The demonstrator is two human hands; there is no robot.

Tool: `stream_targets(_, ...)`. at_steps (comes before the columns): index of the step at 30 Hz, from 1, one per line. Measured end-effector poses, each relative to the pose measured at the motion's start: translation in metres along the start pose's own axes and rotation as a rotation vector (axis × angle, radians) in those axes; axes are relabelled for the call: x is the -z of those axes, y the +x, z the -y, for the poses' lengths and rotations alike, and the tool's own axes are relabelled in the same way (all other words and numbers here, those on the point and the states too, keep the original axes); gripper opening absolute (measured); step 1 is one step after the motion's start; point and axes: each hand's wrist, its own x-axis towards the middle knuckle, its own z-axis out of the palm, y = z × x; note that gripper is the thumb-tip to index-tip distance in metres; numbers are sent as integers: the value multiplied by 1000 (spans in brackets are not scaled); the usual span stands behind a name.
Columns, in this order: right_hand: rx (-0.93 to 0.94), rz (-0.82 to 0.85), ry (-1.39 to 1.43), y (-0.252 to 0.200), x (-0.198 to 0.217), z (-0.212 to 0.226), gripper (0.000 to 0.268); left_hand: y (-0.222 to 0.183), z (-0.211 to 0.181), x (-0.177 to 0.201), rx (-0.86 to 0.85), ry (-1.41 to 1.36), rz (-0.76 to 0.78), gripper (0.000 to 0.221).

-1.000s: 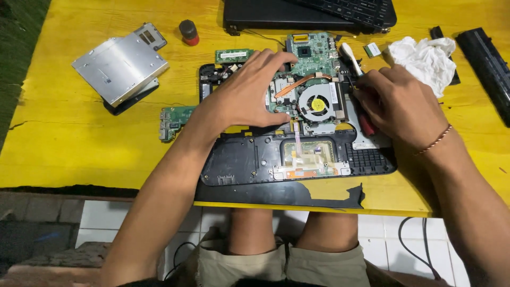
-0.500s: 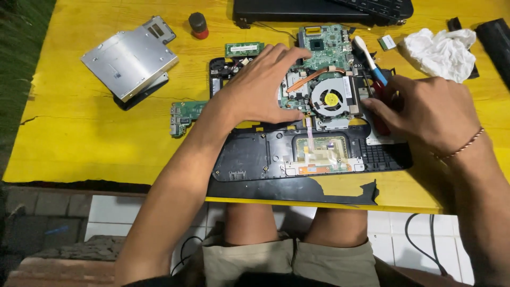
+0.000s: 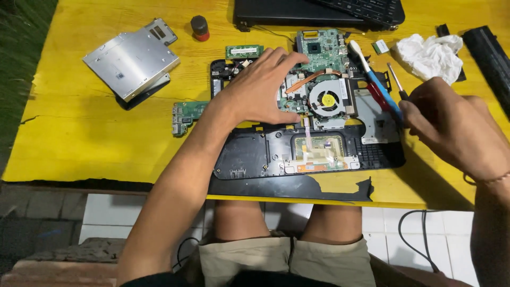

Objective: Disassembling a laptop motherboard by removing screws with a screwdriver and disconnecting ribbon cables.

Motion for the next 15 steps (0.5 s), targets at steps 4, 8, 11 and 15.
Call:
stream_targets(4,309,-121,156,-40,3,4,23,0,-3,2,-1,7,10,103)
stream_targets(8,424,-245,311,-64,3,13,19,1,-6,3,15,12,29,106)
stream_targets(11,418,-207,298,-71,-8,2,18,2,-7,4,26,19,39,106)
stream_targets(15,432,-105,250,-74,-10,-3,23,5,-2,-1,26,58,37,112)
